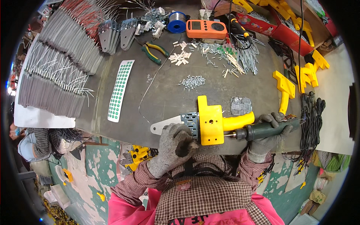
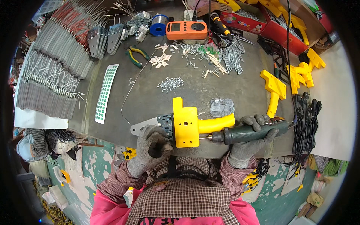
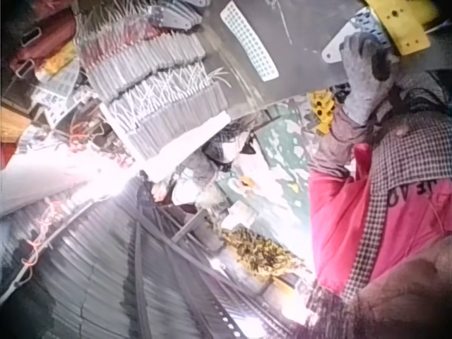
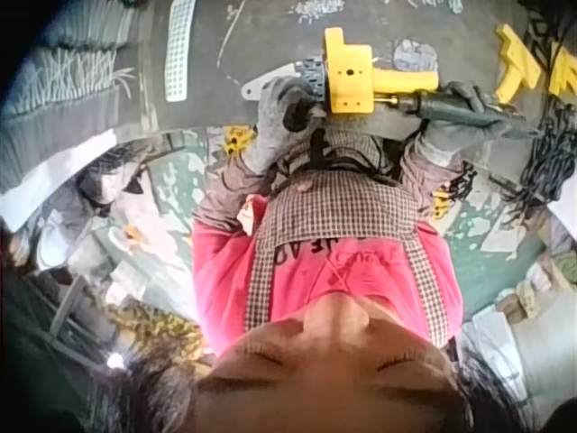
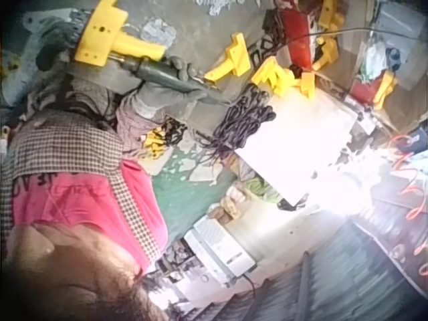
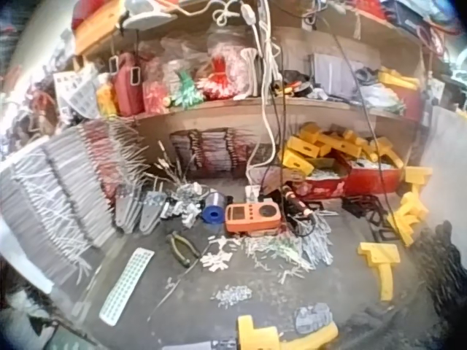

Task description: The person assembles the internal components of a yellow plastic housing by inserting a wiring harness and a circuit board, then soldering the wiring harness to the circuit board with a soldering iron and solder wire. Tweezers and pliers are used to manipulate the small components and wires during assembly.

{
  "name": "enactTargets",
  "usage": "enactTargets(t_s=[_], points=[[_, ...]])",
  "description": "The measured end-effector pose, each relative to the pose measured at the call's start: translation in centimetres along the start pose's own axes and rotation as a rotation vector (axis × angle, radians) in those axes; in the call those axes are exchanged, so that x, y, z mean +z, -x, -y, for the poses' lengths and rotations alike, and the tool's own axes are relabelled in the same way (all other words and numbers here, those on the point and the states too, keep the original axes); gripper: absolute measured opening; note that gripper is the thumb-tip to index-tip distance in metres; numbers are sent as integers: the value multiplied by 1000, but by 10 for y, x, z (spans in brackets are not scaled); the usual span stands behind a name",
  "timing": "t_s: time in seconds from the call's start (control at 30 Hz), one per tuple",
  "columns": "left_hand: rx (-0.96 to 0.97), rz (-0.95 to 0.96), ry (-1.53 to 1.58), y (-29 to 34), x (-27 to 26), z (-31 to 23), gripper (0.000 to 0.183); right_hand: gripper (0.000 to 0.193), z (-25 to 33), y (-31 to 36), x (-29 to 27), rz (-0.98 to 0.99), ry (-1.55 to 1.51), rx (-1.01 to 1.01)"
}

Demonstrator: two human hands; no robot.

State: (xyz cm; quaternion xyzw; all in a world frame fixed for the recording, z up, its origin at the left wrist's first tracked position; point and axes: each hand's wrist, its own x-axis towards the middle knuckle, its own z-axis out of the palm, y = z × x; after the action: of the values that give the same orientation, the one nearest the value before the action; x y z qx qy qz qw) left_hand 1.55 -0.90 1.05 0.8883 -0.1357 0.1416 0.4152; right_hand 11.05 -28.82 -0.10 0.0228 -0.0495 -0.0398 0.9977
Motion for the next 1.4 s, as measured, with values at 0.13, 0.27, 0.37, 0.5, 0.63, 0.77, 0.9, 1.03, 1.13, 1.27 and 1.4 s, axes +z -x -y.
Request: enactTargets(t_s=[0.13, 0.27, 0.37, 0.5, 0.63, 0.77, 0.9, 1.03, 1.13, 1.27, 1.4], points=[[3, 8, -27, 4, 1, 0, 29, 36, 1, 1, 3, 36, 156, 2], [-26, 69, -22, 5, -1, 5, 31, 35, -2, -1, -3, -9, 170, -13], [-22, 96, -65, 3, -10, 0, 31, 35, -1, -1, 3, -13, 205, -26], [-100, 108, -30, -8, -12, -3, 28, 34, -2, -7, -3, -16, 163, -14], [-61, 150, 15, -15, -16, -3, 26, 35, 2, -7, 2, -37, 195, -28], [-75, 100, 24, -4, -5, 3, 28, 34, 1, 3, 6, -159, 193, -98], [-150, 101, 5, 6, -16, -4, 25, 39, -23, 8, 8, -212, 326, -94], [-113, 59, 33, -8, -13, -9, 26, 41, -17, 7, 11, -179, 213, -121], [-88, 122, 74, -13, -10, -6, 21, 40, -14, 7, 8, -66, 187, -176], [-136, 97, 42, -13, -7, -3, 27, 39, -20, -5, 16, -161, 132, -178], [-11, 229, -187, -32, -35, -10, 70, 42, 38, -20, 46, -130, 523, 97]])
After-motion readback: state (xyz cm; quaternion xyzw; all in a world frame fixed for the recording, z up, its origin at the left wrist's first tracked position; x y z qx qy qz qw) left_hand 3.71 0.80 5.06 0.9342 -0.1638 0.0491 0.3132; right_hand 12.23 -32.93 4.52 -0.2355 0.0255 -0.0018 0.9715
